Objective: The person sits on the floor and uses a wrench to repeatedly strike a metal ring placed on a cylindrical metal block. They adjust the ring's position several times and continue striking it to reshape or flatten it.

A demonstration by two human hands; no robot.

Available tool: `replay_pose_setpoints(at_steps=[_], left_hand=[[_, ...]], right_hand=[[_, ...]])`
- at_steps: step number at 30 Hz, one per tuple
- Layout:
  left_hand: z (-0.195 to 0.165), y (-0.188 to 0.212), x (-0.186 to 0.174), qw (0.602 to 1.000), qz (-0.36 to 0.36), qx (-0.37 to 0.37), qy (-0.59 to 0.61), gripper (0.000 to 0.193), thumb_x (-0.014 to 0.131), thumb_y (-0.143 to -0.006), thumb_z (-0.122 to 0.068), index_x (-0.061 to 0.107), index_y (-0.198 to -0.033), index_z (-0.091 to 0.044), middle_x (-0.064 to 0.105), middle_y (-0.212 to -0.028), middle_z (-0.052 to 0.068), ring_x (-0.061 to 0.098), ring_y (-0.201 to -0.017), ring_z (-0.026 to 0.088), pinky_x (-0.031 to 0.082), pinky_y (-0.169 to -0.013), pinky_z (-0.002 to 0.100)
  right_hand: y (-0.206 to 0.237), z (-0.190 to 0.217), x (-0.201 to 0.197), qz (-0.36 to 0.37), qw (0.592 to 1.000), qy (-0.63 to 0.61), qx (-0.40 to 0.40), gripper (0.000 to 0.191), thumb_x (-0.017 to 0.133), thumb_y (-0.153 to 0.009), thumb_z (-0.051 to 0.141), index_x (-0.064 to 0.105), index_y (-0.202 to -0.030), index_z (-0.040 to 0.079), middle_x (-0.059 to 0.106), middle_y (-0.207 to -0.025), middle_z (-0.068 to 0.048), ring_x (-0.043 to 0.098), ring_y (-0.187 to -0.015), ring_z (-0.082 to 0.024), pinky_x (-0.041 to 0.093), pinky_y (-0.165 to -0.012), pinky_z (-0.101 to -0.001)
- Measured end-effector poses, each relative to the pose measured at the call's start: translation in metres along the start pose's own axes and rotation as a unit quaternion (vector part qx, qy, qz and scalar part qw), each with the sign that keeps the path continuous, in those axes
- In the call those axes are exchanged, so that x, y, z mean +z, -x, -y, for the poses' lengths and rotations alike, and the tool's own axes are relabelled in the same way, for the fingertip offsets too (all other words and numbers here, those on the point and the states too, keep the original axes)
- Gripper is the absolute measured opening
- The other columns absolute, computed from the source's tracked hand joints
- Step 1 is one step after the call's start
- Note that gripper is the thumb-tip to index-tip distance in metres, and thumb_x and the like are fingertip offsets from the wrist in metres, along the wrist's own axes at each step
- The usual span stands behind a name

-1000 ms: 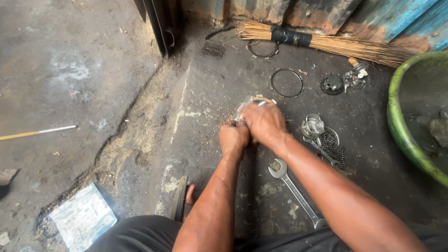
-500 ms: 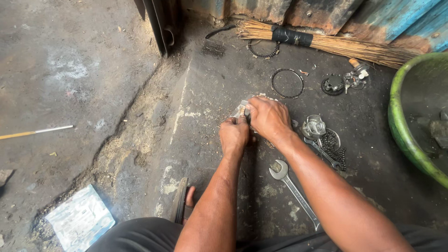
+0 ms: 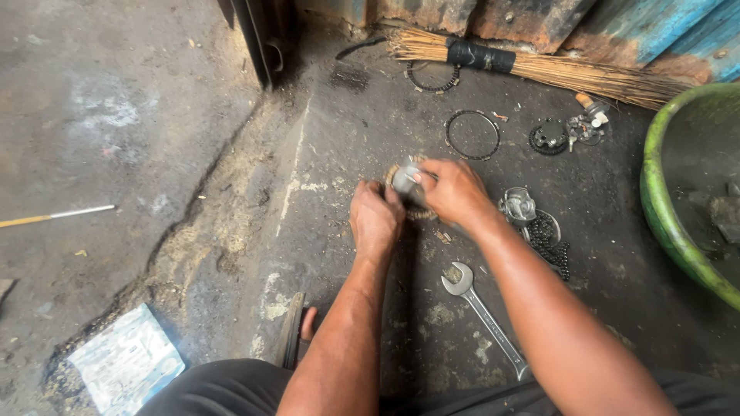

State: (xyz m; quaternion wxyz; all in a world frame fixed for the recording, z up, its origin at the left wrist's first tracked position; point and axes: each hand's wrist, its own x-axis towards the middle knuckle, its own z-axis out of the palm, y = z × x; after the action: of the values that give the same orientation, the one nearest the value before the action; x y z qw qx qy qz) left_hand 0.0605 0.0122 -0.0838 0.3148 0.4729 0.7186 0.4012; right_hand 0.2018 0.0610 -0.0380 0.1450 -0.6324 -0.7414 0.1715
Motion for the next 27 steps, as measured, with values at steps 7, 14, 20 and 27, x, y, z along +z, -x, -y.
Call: replay_pose_setpoints(at_steps=[7, 14, 20, 27], left_hand=[[0.001, 0.006, 0.004, 0.999, 0.029, -0.019, 0.038, 0.039, 0.067, -0.093, -0.028, 0.073, -0.107, 0.008, 0.059, -0.130, 0.022, 0.062, -0.116, 0.040, 0.048, -0.101, 0.044], [-0.002, -0.004, 0.003, 0.990, 0.014, -0.132, 0.043, 0.045, 0.080, -0.079, -0.029, 0.071, -0.100, 0.010, 0.072, -0.101, 0.030, 0.071, -0.099, 0.040, 0.055, -0.091, 0.044], [-0.005, -0.004, -0.002, 0.983, 0.045, -0.165, 0.060, 0.041, 0.079, -0.078, -0.031, 0.074, -0.082, 0.010, 0.075, -0.080, 0.029, 0.077, -0.078, 0.037, 0.057, -0.076, 0.045], [-0.010, -0.005, -0.002, 0.980, 0.051, -0.177, 0.070, 0.040, 0.078, -0.078, -0.029, 0.074, -0.082, 0.010, 0.074, -0.081, 0.029, 0.078, -0.079, 0.037, 0.058, -0.075, 0.046]], right_hand=[[0.009, 0.000, -0.015, 0.061, 0.997, -0.007, 0.036, 0.029, 0.064, -0.095, 0.029, 0.075, -0.118, 0.016, 0.075, -0.113, -0.014, 0.072, -0.104, -0.034, 0.055, -0.094, -0.0431], [0.017, 0.009, 0.003, -0.051, 0.995, 0.075, -0.030, 0.025, 0.060, -0.096, 0.023, 0.074, -0.112, 0.010, 0.074, -0.113, -0.013, 0.069, -0.100, -0.038, 0.052, -0.092, -0.0500], [0.024, 0.012, 0.015, -0.098, 0.981, 0.136, -0.097, 0.018, 0.060, -0.094, 0.017, 0.074, -0.104, 0.011, 0.074, -0.098, -0.013, 0.070, -0.092, -0.037, 0.049, -0.092, -0.0525], [0.023, 0.010, 0.027, -0.106, 0.972, 0.133, -0.160, 0.019, 0.056, -0.093, 0.010, 0.073, -0.102, 0.011, 0.073, -0.092, -0.010, 0.071, -0.082, -0.031, 0.047, -0.091, -0.0542]])
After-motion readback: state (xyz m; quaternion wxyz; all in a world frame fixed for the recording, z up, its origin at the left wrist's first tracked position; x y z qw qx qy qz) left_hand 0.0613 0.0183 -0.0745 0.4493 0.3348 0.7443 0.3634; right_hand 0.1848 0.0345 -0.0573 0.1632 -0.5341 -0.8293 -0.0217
